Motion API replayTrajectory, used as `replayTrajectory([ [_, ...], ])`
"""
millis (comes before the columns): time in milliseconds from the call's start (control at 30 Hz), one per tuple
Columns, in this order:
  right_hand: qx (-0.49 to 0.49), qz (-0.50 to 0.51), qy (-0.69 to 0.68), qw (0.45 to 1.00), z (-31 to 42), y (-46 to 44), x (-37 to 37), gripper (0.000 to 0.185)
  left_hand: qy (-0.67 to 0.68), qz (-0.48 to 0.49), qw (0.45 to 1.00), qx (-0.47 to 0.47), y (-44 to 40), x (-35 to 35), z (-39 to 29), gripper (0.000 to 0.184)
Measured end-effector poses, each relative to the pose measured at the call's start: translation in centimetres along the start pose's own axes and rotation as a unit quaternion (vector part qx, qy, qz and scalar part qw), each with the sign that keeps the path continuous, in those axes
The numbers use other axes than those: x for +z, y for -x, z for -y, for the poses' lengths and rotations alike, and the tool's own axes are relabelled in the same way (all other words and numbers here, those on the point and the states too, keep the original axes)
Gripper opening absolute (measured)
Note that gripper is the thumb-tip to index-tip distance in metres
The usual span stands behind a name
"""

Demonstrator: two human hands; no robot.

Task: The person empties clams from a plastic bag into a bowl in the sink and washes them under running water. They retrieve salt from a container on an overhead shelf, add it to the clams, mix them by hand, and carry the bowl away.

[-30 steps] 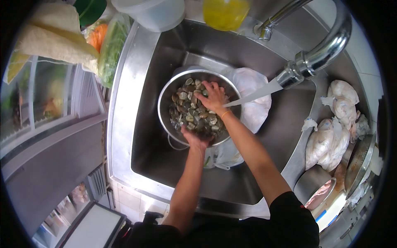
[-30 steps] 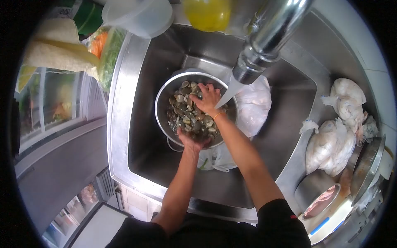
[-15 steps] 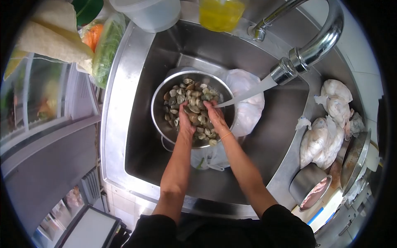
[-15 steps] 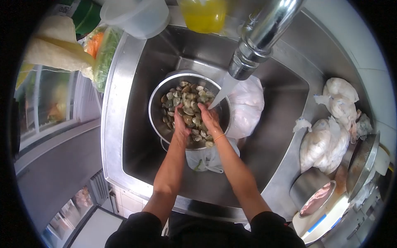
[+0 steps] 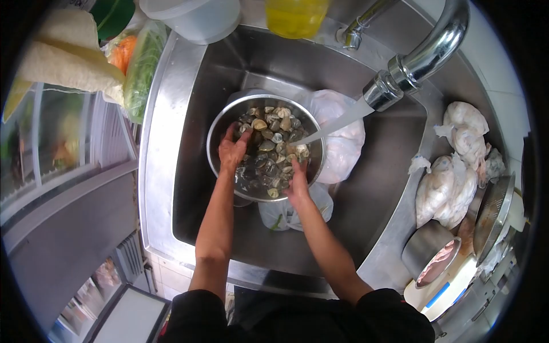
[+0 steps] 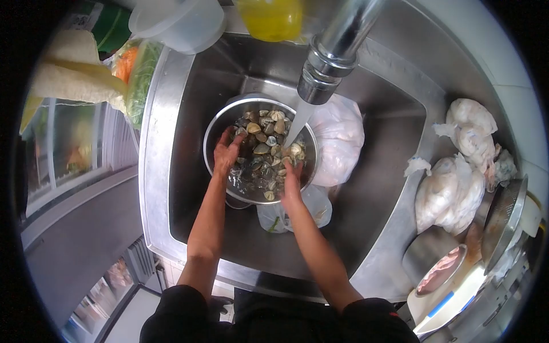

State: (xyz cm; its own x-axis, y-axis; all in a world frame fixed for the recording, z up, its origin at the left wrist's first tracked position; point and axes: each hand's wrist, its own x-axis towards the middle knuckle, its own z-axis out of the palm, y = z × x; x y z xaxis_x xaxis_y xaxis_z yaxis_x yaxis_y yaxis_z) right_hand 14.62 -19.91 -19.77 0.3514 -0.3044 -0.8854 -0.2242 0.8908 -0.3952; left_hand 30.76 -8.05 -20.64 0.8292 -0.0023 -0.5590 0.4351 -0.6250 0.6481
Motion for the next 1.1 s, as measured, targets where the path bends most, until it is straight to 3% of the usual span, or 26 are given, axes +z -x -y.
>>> replayTrajectory([
  [67,0.041,-0.01,-0.03,0.999,-0.4,-2.5,1.2,0.085,0.072,0.048,0.994,-0.07,0.9,-0.1,-1.2,0.071],
  [167,0.018,0.05,0.012,0.998,-1.8,-8.1,0.5,0.081,0.195,0.122,0.968,-0.101,-1.1,1.3,1.6,0.077],
  [333,0.052,0.097,-0.013,0.994,1.0,-6.0,4.2,0.072,0.423,0.227,0.842,-0.245,-3.3,5.0,6.4,0.061],
  [467,0.017,0.129,0.023,0.991,2.4,-5.3,4.8,0.072,0.591,0.284,0.73,-0.192,-1.3,5.4,5.2,0.053],
  [533,0.004,0.131,0.047,0.99,4.0,-3.6,5.7,0.071,0.607,0.245,0.723,-0.219,0.3,5.2,3.8,0.05],
  [600,-0.074,0.102,0.116,0.985,5.2,-1.7,6.6,0.061,0.62,0.202,0.721,-0.235,2.5,4.8,1.8,0.05],
  [667,-0.124,0.094,0.174,0.972,6.1,-0.7,7.4,0.052,0.635,0.146,0.731,-0.202,3.8,5.1,1.3,0.051],
  [733,-0.257,0.102,0.324,0.905,6.2,-1.6,7.5,0.047,0.651,0.079,0.723,-0.217,7.3,3.8,-1.7,0.054],
  [833,-0.394,0.099,0.486,0.774,6.5,-3.4,7.9,0.043,0.528,-0.087,0.784,-0.315,11.9,2.0,-5.3,0.058],
  [900,-0.444,0.081,0.585,0.674,6.9,-4.6,8.9,0.048,0.629,0.018,0.732,-0.26,10.7,4.5,3.7,0.068],
  [933,-0.429,0.055,0.624,0.65,6.5,-5.1,9.1,0.052,0.673,0.072,0.699,-0.231,9.9,5.5,6.7,0.073],
  [1000,-0.392,0.004,0.701,0.596,5.7,-5.9,9.3,0.061,0.649,0.079,0.698,-0.294,9.5,5.4,6.2,0.079],
  [1067,-0.341,0.034,0.699,0.628,6.0,-7.1,9.5,0.066,0.6,0.027,0.715,-0.359,9.0,5.1,2.8,0.084],
  [1100,-0.312,0.05,0.698,0.643,6.0,-7.3,9.2,0.069,0.633,0.044,0.697,-0.333,8.5,5.4,3.0,0.083],
])
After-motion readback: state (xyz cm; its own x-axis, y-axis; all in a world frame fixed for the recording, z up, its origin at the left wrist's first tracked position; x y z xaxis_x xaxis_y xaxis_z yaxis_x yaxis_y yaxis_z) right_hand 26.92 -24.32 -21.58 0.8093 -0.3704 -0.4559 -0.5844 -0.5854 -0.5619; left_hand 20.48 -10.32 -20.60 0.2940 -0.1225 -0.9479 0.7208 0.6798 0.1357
